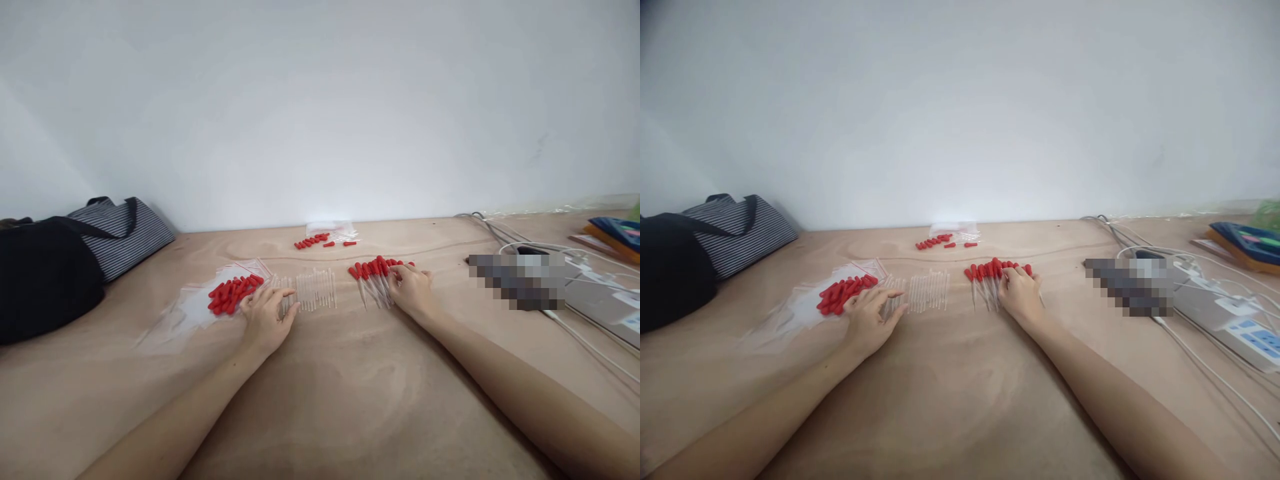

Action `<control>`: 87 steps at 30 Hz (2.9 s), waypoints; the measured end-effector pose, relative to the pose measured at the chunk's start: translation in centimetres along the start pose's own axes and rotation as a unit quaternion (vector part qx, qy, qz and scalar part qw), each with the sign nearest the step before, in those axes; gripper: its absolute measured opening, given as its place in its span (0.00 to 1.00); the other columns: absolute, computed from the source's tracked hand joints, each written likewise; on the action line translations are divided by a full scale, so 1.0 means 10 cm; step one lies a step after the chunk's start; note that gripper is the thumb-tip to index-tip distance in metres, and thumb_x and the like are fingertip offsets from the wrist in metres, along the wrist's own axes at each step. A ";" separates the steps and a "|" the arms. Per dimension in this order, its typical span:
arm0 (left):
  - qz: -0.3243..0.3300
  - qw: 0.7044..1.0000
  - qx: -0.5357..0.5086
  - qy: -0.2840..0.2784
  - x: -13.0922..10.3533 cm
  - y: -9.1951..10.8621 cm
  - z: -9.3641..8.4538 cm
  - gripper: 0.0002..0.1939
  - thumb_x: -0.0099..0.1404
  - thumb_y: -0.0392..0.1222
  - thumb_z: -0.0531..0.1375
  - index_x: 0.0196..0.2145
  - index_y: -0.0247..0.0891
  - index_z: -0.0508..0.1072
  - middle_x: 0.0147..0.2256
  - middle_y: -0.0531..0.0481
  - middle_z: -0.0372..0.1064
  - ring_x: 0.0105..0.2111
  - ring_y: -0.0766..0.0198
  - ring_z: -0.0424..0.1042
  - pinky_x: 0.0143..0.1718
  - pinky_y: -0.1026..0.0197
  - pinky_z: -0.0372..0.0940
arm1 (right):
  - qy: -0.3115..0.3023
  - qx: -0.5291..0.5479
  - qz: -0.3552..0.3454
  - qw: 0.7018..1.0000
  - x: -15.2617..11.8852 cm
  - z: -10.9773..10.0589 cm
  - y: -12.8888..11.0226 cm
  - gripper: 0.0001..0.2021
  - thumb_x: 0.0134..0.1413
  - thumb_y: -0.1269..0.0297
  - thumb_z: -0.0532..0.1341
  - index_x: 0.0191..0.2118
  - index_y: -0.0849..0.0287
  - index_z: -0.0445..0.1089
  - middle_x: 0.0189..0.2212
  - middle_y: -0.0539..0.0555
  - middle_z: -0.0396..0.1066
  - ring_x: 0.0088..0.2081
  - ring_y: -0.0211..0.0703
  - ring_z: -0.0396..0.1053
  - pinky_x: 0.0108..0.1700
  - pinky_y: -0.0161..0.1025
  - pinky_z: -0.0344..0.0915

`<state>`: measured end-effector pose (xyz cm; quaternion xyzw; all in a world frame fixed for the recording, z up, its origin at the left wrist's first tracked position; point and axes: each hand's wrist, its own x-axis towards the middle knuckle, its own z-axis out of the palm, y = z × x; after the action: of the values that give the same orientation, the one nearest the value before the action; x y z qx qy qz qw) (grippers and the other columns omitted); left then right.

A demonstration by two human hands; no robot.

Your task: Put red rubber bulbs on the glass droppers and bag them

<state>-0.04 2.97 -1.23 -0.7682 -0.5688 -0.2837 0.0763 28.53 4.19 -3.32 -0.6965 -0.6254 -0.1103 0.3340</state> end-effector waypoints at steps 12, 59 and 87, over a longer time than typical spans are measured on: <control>-0.185 0.971 0.128 -0.080 0.21 -0.45 -0.25 0.14 0.50 0.46 0.56 0.36 0.41 0.68 0.38 0.44 0.65 0.43 0.47 0.60 0.40 0.49 0.51 | -0.090 -0.038 0.053 0.994 0.09 0.03 -0.05 0.10 0.48 0.68 0.51 0.33 0.60 0.69 0.33 0.56 0.70 0.36 0.46 0.65 0.39 0.42 0.47; 0.195 0.956 -0.192 -0.103 -0.20 0.28 0.05 0.08 0.63 0.38 0.51 0.39 0.40 0.68 0.33 0.50 0.69 0.34 0.62 0.68 0.39 0.57 0.57 | -0.082 0.137 -0.295 0.942 -0.49 -0.27 -0.21 0.17 0.52 0.76 0.47 0.46 0.59 0.63 0.29 0.54 0.69 0.32 0.40 0.63 0.40 0.41 0.49; 0.087 0.966 -0.236 -0.065 -0.24 0.41 0.05 0.07 0.62 0.42 0.52 0.30 0.40 0.68 0.28 0.54 0.72 0.29 0.64 0.69 0.39 0.57 0.55 | -0.090 0.292 -0.268 0.914 -0.69 -0.29 -0.63 0.10 0.55 0.71 0.50 0.40 0.59 0.66 0.24 0.50 0.68 0.26 0.36 0.63 0.35 0.39 0.53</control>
<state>3.44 -0.22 -2.09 -0.8276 -0.4205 -0.3517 -0.1205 22.00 -3.13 -3.00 -0.3812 -0.8204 0.0556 0.4226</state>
